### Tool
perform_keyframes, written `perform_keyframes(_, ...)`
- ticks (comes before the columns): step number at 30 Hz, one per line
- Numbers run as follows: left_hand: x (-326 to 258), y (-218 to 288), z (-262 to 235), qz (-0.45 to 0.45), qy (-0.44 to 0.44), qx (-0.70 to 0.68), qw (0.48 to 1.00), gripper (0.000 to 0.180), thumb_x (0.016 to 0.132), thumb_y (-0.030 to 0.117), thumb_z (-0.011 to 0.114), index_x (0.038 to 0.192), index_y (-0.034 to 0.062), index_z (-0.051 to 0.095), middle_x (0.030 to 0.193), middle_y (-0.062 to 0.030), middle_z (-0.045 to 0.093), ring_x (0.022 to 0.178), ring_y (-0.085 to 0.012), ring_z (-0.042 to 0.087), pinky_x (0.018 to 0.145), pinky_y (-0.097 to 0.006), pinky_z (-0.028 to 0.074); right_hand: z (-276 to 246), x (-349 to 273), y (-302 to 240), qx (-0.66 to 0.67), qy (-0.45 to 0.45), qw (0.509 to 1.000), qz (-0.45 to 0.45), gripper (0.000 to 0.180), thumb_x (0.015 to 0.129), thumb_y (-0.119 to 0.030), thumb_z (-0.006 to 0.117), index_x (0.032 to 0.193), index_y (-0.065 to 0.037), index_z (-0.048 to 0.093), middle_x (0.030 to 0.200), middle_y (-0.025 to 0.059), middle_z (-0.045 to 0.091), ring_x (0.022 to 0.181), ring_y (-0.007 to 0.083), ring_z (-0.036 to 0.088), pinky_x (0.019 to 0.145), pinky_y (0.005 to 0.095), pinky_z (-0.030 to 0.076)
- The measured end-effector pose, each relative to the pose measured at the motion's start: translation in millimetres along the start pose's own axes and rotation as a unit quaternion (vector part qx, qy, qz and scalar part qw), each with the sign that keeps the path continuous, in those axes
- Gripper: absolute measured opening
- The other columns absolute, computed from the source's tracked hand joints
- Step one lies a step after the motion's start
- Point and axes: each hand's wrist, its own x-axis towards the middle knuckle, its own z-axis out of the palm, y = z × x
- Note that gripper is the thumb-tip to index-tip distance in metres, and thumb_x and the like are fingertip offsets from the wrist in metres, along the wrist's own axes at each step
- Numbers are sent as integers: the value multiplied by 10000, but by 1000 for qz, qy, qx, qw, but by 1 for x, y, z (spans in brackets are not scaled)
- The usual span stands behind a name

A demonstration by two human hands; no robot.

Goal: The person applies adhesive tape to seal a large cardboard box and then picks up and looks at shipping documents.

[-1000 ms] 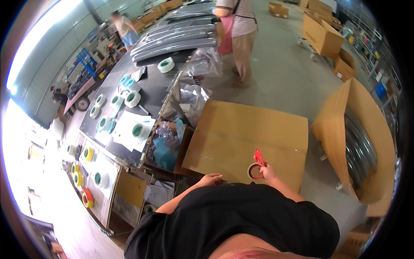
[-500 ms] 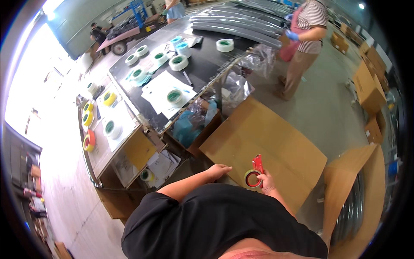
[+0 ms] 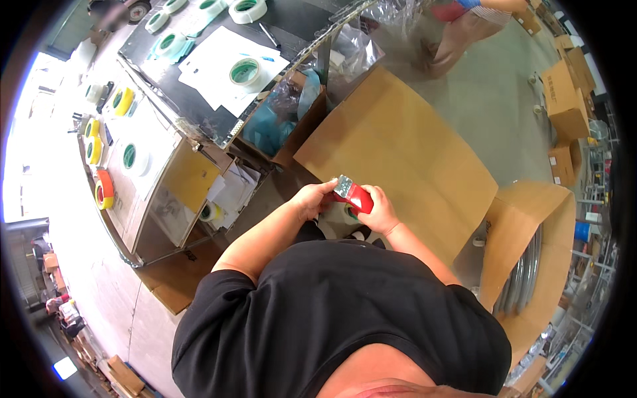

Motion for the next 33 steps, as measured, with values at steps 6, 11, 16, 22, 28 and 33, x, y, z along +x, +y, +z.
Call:
perform_keyframes(6,37,-8,-44,-39,-69,-108,991,293,973,363,504,1120,140,623,1084,-17,646,1005,-169,562,888,-343,402,25,16,-1,-32,17,999,5,561,627,-137,690,1162,-47,546,1051,139,581,1015,335,569,881,400,474)
perform_keyframes(11,81,-29,-80,-17,-2,-6,1000,232,967,241,497,1003,103,680,935,-35,671,861,-185,620,814,-336,479,55,27,12,-48,9,999,11,629,645,-163,694,1257,-142,550,1013,135,564,947,329,576,815,409,491)
perform_keyframes(16,150,-32,-188,236,64,499,831,242,887,223,549,906,36,702,948,-137,678,916,-248,631,828,-367,473,84,9,45,-202,-85,974,52,651,680,-182,684,1313,-267,560,966,121,520,891,322,560,753,419,502)
perform_keyframes(22,202,8,-277,152,254,425,856,369,875,375,549,908,50,720,947,-142,695,934,-283,632,827,-382,451,84,-28,116,-283,-104,948,103,670,651,-142,677,1305,-241,568,941,128,526,869,340,558,770,427,495)
perform_keyframes(28,263,6,-281,163,274,309,896,354,840,375,600,877,41,712,845,-123,682,879,-257,625,771,-378,462,106,-5,155,-282,-99,945,129,682,679,-157,695,1335,-250,535,1018,128,540,956,331,551,814,431,497)
perform_keyframes(33,286,-6,-319,41,265,361,893,463,771,430,683,956,5,697,944,-181,682,938,-298,633,794,-401,468,119,1,169,-281,-95,951,86,707,650,-162,715,1332,-234,542,990,151,551,930,355,563,794,451,502)
